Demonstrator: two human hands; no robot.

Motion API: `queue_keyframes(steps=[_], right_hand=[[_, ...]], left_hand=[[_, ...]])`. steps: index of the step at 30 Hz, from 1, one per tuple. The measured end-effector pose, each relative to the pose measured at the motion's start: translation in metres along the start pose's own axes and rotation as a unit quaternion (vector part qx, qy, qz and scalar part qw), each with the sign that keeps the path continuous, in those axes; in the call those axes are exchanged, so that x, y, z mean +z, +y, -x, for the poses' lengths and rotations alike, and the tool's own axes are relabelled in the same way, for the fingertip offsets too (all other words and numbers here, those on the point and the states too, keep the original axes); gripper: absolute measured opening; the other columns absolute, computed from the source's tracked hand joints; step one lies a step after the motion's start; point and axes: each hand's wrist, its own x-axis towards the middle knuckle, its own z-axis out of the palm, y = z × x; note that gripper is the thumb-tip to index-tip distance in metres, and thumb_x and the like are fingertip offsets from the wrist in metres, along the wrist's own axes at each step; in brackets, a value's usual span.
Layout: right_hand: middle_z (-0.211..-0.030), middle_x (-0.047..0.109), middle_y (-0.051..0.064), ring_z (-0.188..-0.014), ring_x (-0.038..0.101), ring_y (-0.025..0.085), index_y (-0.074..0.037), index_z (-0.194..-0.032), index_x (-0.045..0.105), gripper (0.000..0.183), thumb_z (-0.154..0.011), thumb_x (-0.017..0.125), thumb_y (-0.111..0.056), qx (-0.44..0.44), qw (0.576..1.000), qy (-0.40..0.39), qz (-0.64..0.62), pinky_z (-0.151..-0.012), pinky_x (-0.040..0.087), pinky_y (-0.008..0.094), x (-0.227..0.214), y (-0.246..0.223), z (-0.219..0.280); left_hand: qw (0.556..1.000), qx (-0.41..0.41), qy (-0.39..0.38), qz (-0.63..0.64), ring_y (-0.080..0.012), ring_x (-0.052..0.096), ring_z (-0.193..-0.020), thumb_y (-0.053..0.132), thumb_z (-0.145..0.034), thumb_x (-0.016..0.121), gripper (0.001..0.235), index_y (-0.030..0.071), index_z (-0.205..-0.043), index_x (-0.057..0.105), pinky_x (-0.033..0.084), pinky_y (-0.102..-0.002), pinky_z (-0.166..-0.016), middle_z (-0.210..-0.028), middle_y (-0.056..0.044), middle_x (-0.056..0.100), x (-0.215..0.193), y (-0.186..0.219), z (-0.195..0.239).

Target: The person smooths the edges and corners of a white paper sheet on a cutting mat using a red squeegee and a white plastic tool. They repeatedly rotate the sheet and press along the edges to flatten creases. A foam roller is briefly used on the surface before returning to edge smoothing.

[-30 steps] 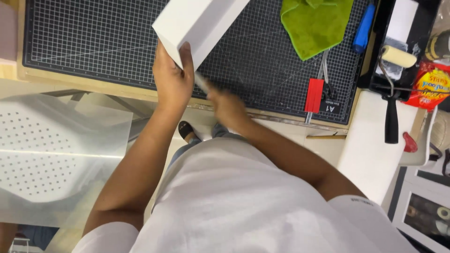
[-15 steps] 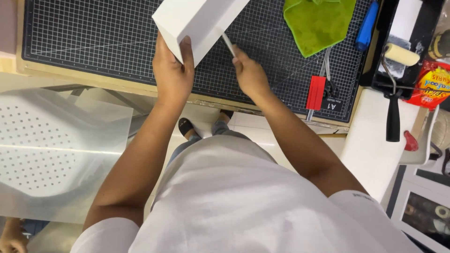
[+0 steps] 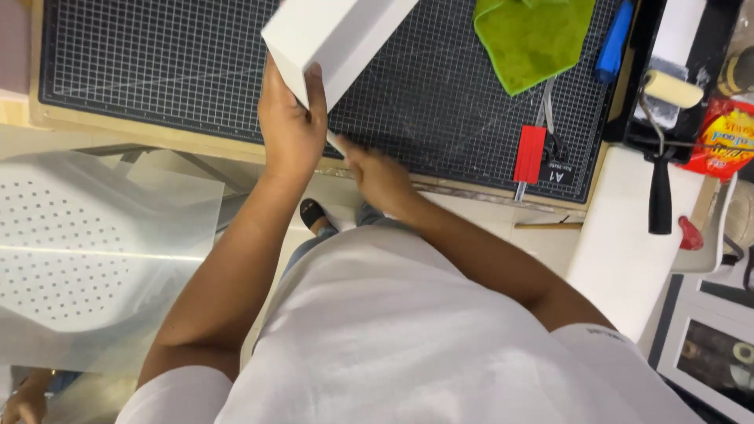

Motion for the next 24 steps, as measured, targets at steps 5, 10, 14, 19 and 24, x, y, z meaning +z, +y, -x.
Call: queue_keyframes(steps=[5, 10, 14, 19, 24], right_hand=[[-0.107, 0.069, 0.008, -0.057, 0.057, 0.011, -0.027, -0.155, 0.042, 0.051, -0.106, 0.046, -0.013, 0.127, 0.989, 0.054, -0.048, -0.043, 0.047, 0.025, -0.053, 0.001, -0.015], [-0.111, 0.07, 0.01, -0.093, 0.067, 0.034, -0.031, -0.159, 0.035, 0.051, -0.107, 0.037, -0.033, -0.001, 1.0, 0.021, -0.005, -0.076, 0.051, 0.052, -0.014, -0.004, -0.001], [-0.085, 0.066, 0.004, -0.057, 0.056, 0.014, -0.02, -0.124, 0.064, 0.027, -0.108, 0.042, -0.017, 0.138, 0.99, 0.022, -0.012, -0.044, 0.042, 0.03, -0.043, -0.001, -0.013], [-0.112, 0.069, 0.014, -0.086, 0.07, 0.039, -0.034, -0.16, 0.034, 0.058, -0.104, 0.042, -0.024, 0.018, 0.999, -0.001, 0.033, -0.072, 0.053, 0.055, -0.013, -0.002, -0.005], [-0.094, 0.067, 0.01, -0.062, 0.064, 0.021, -0.018, -0.121, 0.066, 0.024, -0.105, 0.048, -0.014, 0.054, 0.994, 0.067, 0.073, -0.047, 0.051, 0.035, -0.015, 0.016, -0.023]], left_hand=[[0.999, -0.02, -0.005, 0.036, -0.0293, 0.072, -0.109, 0.026, -0.116, 0.046, 0.033, 0.006, -0.142, 0.041, 0.063, -0.038, -0.08, -0.123, -0.014, 0.064, 0.002, 0.003, -0.003], [1.0, -0.013, -0.01, 0.008, -0.0301, 0.068, -0.112, 0.025, -0.116, 0.045, 0.034, 0.005, -0.142, 0.04, 0.061, -0.039, -0.084, -0.126, -0.015, 0.062, -0.002, 0.002, -0.001], [0.999, -0.031, -0.009, 0.034, -0.0299, 0.07, -0.108, 0.025, -0.114, 0.046, 0.032, 0.006, -0.139, 0.042, 0.061, -0.039, -0.081, -0.121, -0.015, 0.063, -0.002, 0.003, -0.003], [0.999, -0.026, -0.013, 0.019, -0.0298, 0.07, -0.102, 0.019, -0.113, 0.048, 0.027, 0.004, -0.135, 0.044, 0.06, -0.039, -0.076, -0.116, -0.015, 0.063, -0.005, 0.006, -0.003], [0.999, -0.04, -0.006, 0.037, -0.0308, 0.072, -0.105, 0.023, -0.113, 0.05, 0.031, 0.003, -0.136, 0.043, 0.062, -0.039, -0.079, -0.119, -0.016, 0.062, -0.002, 0.004, -0.004]])
